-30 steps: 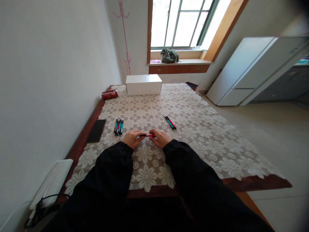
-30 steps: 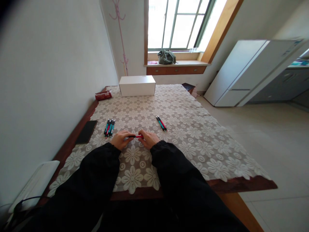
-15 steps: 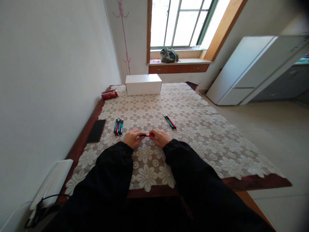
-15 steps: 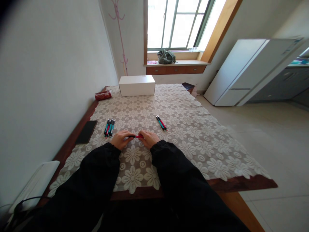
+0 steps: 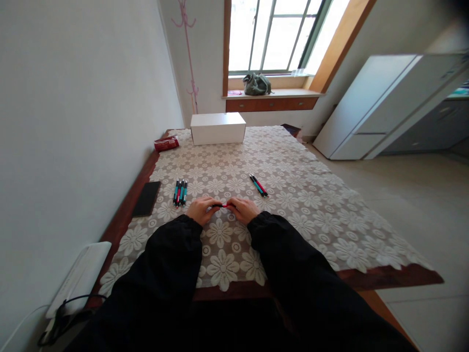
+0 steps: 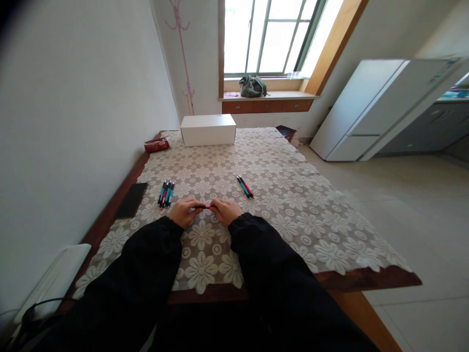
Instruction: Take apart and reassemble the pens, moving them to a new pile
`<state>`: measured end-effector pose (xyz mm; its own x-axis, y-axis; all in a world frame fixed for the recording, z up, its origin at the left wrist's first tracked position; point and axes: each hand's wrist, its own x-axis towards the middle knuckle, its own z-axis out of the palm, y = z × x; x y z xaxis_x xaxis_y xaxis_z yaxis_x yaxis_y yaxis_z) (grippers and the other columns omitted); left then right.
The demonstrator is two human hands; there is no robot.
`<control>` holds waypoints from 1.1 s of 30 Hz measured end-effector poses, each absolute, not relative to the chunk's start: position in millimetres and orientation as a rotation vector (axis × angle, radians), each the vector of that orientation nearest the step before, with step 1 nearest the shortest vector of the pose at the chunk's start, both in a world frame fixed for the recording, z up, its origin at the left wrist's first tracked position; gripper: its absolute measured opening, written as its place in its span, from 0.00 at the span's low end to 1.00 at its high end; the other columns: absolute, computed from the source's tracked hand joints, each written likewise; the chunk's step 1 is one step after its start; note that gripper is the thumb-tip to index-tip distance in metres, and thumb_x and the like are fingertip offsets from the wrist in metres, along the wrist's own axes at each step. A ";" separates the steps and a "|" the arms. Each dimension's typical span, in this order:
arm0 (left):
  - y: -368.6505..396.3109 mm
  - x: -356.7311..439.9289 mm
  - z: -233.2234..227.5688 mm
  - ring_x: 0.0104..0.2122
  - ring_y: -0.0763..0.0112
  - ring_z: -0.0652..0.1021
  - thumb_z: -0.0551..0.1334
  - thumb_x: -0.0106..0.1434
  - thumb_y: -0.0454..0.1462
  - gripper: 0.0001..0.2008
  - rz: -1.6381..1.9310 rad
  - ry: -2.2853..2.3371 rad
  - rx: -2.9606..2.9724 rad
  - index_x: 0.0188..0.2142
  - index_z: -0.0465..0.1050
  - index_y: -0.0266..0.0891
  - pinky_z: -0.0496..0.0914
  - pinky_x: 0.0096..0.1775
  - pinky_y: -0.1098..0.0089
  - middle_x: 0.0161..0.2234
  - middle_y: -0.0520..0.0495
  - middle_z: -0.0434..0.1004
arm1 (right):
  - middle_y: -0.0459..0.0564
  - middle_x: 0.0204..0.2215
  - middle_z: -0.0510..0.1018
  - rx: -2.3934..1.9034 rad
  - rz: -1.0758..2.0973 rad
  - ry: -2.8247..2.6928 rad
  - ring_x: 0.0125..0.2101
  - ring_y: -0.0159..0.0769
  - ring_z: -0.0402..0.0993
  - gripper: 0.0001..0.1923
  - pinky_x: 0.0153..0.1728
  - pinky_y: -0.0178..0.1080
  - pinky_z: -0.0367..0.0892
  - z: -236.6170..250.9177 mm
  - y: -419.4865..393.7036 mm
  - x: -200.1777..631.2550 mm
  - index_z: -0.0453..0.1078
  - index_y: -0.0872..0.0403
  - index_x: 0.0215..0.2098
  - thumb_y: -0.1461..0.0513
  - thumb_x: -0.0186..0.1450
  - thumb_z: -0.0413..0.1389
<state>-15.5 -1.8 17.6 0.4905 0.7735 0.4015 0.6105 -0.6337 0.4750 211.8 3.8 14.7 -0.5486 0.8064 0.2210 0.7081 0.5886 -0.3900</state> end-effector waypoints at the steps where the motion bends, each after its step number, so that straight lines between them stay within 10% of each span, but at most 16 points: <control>1: -1.8 -15.4 17.7 0.40 0.67 0.78 0.63 0.64 0.38 0.09 0.872 1.180 2.468 0.44 0.78 0.45 0.71 0.44 0.67 0.40 0.48 0.80 | 0.49 0.40 0.79 -1.222 0.363 -2.447 0.39 0.35 0.74 0.08 0.35 0.34 0.60 15.6 3.4 211.6 0.69 0.51 0.44 0.58 0.71 0.50; 33: -2.3 -15.0 17.9 0.40 0.67 0.78 0.62 0.64 0.39 0.09 0.850 1.242 2.454 0.44 0.78 0.45 0.71 0.43 0.67 0.39 0.48 0.81 | 0.49 0.40 0.78 -1.192 0.352 -2.441 0.38 0.35 0.74 0.08 0.36 0.34 0.62 15.9 3.2 212.0 0.70 0.51 0.44 0.58 0.70 0.53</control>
<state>-15.0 -2.3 17.9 0.4628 0.7995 0.3829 0.6461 -0.6000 0.4718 212.0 3.2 15.9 -0.5566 0.7950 0.2412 0.6944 0.6045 -0.3904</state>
